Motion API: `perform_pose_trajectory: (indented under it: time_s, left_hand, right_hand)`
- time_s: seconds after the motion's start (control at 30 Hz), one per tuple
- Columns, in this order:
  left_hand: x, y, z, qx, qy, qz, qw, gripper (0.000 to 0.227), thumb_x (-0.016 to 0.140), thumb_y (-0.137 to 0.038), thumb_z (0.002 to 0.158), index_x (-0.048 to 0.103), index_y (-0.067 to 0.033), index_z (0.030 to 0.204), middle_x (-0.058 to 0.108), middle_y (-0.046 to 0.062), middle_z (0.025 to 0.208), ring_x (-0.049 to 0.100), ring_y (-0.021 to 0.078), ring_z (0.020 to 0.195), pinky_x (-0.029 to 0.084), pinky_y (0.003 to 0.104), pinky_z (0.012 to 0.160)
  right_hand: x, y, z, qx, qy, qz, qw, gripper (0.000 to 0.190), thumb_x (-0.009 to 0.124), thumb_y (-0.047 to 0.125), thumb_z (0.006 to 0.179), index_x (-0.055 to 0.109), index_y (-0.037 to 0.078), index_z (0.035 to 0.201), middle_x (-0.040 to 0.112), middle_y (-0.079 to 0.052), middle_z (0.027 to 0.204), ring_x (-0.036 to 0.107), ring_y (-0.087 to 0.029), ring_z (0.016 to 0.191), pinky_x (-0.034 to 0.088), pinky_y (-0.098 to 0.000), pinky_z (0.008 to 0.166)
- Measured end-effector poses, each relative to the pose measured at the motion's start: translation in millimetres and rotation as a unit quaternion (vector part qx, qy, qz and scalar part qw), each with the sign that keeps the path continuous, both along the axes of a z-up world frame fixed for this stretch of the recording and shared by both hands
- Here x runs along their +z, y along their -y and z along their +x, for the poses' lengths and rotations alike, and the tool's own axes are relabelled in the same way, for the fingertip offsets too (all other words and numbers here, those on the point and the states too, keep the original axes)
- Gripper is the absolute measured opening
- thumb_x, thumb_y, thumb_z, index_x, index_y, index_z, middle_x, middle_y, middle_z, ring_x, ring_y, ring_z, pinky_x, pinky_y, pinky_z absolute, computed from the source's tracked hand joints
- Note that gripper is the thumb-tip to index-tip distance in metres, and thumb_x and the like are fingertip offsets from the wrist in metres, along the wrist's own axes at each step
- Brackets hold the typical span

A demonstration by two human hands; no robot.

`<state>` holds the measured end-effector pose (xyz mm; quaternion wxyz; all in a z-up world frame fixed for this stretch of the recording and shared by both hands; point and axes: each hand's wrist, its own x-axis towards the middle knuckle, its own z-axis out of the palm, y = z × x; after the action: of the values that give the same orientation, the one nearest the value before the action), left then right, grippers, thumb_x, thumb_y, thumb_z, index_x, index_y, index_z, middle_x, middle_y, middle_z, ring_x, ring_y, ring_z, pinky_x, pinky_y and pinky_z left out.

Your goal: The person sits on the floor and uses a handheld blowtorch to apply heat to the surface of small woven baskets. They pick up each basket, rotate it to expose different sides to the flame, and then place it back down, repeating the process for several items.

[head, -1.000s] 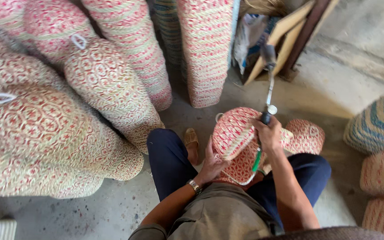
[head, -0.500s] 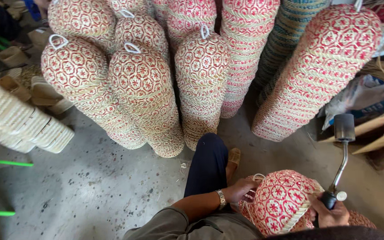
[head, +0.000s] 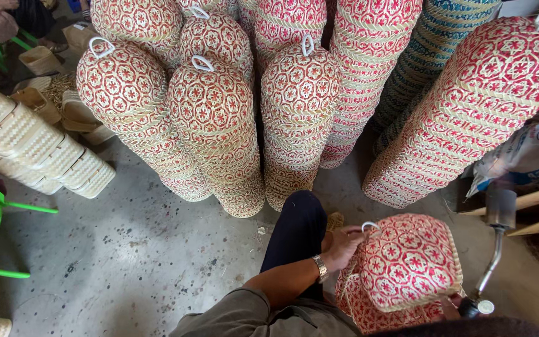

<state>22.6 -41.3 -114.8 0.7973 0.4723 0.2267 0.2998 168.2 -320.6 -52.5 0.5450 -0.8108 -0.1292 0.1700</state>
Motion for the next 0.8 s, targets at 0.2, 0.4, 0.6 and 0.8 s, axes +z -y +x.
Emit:
perform_pose_trajectory:
  time_s: [0.2,0.4,0.6,0.8]
  left_hand:
    - [57,-43,8,0.073,-0.044,0.172,0.981,0.024,0.075,-0.020,0.093,0.076,-0.0034,0.110,0.077,0.001,0.093,0.067,0.0038,0.073,0.052,0.020,0.063]
    - [130,-92,23,0.120,0.035,0.316,0.940,0.015,0.070,-0.013,0.098,0.075,-0.0031,0.107,0.073,0.002,0.087,0.062,0.0072,0.070,0.052,0.025,0.061]
    - [216,-148,53,0.183,0.077,0.384,0.902,0.015,0.066,-0.006,0.098,0.068,0.0007,0.111,0.067,0.003,0.098,0.065,0.0091,0.082,0.057,0.026,0.072]
    - [318,-210,87,0.147,0.180,0.345,0.909,0.019,0.060,-0.006,0.102,0.068,0.0011,0.117,0.072,0.001,0.101,0.064,0.0077,0.083,0.054,0.024,0.074]
  right_hand:
    - [10,22,6,-0.032,0.000,-0.005,0.999,0.015,0.077,0.011,0.093,0.065,0.003,0.098,0.063,-0.011,0.067,0.055,-0.016,0.054,0.043,-0.0309,0.050]
    - [27,43,-10,-0.085,0.015,0.015,0.996,0.012,0.076,0.010,0.096,0.069,0.001,0.097,0.064,-0.011,0.068,0.056,-0.015,0.057,0.043,-0.0296,0.052]
    - [92,57,-15,-0.107,0.103,0.016,0.989,0.012,0.076,0.010,0.099,0.072,-0.001,0.096,0.065,-0.011,0.069,0.057,-0.014,0.060,0.043,-0.0282,0.055]
    - [95,39,6,-0.146,0.051,0.138,0.978,0.013,0.074,0.009,0.096,0.074,-0.001,0.103,0.065,-0.005,0.074,0.056,-0.011,0.057,0.042,-0.0268,0.051]
